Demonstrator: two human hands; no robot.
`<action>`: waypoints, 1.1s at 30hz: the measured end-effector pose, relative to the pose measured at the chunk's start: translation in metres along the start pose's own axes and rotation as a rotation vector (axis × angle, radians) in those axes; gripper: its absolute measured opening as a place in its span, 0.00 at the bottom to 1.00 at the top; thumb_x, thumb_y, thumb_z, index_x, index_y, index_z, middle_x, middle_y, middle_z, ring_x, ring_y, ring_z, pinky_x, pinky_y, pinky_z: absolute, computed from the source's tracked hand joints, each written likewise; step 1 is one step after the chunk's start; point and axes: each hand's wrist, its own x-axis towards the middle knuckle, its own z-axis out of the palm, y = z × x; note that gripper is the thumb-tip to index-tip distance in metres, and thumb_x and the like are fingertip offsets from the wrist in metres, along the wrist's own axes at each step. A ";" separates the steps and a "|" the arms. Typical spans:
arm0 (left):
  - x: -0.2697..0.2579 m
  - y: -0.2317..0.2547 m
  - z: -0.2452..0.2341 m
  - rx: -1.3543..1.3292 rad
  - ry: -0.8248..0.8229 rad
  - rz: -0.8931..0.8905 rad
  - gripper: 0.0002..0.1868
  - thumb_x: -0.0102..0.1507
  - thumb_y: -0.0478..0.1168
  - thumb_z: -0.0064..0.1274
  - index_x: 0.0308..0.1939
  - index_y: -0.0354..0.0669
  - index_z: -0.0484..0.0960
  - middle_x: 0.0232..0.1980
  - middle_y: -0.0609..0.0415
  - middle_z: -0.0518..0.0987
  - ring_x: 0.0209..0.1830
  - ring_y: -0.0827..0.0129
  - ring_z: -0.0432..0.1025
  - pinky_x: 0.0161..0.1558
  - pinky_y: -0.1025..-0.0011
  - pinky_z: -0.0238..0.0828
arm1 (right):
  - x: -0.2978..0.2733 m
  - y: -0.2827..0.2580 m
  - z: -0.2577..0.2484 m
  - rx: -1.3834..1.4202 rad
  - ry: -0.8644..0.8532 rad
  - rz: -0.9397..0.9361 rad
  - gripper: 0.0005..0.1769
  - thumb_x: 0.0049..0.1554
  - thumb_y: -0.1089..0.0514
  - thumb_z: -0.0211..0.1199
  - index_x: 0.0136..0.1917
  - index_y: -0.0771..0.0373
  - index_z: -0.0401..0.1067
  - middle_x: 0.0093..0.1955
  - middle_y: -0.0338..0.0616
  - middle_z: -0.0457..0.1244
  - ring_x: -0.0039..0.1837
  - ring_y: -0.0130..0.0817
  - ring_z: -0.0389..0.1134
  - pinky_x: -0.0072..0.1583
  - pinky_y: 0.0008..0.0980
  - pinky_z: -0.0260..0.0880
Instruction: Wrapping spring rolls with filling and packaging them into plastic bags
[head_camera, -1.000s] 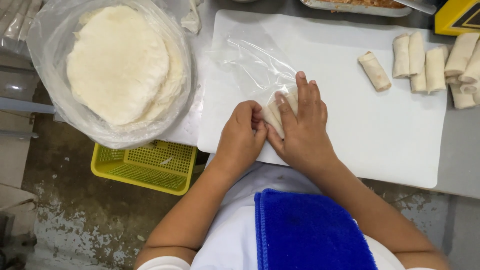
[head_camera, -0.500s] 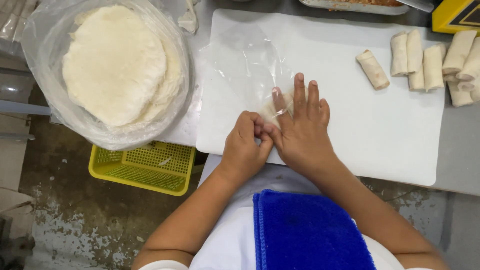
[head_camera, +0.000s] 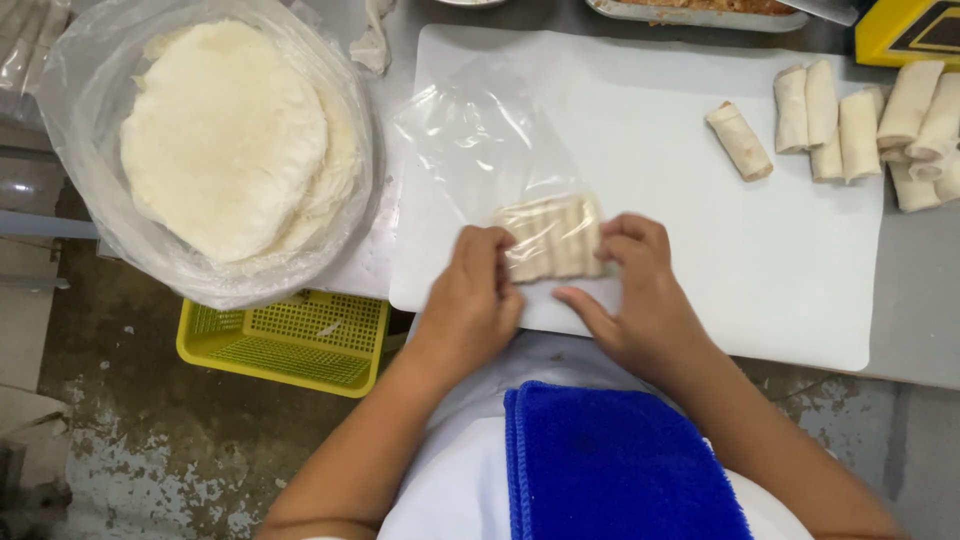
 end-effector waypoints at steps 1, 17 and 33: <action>-0.002 0.003 -0.019 0.029 -0.178 -0.099 0.29 0.53 0.29 0.50 0.60 0.37 0.69 0.52 0.40 0.70 0.36 0.36 0.77 0.34 0.45 0.79 | -0.005 -0.001 -0.009 0.223 -0.077 0.131 0.24 0.55 0.55 0.72 0.55 0.70 0.63 0.60 0.55 0.56 0.67 0.55 0.65 0.65 0.37 0.72; 0.014 0.000 0.053 0.237 0.089 0.348 0.29 0.64 0.55 0.60 0.60 0.42 0.69 0.66 0.43 0.71 0.74 0.49 0.65 0.78 0.43 0.38 | 0.037 0.015 -0.010 -0.248 -0.166 0.046 0.10 0.65 0.58 0.61 0.53 0.64 0.79 0.45 0.47 0.67 0.50 0.39 0.71 0.50 0.32 0.75; 0.002 -0.001 0.031 0.355 0.196 0.326 0.20 0.64 0.50 0.60 0.57 0.47 0.81 0.60 0.45 0.76 0.69 0.40 0.66 0.71 0.36 0.50 | 0.008 0.025 -0.010 -0.267 -0.101 -0.040 0.03 0.59 0.60 0.61 0.46 0.61 0.74 0.46 0.46 0.64 0.52 0.44 0.67 0.56 0.38 0.65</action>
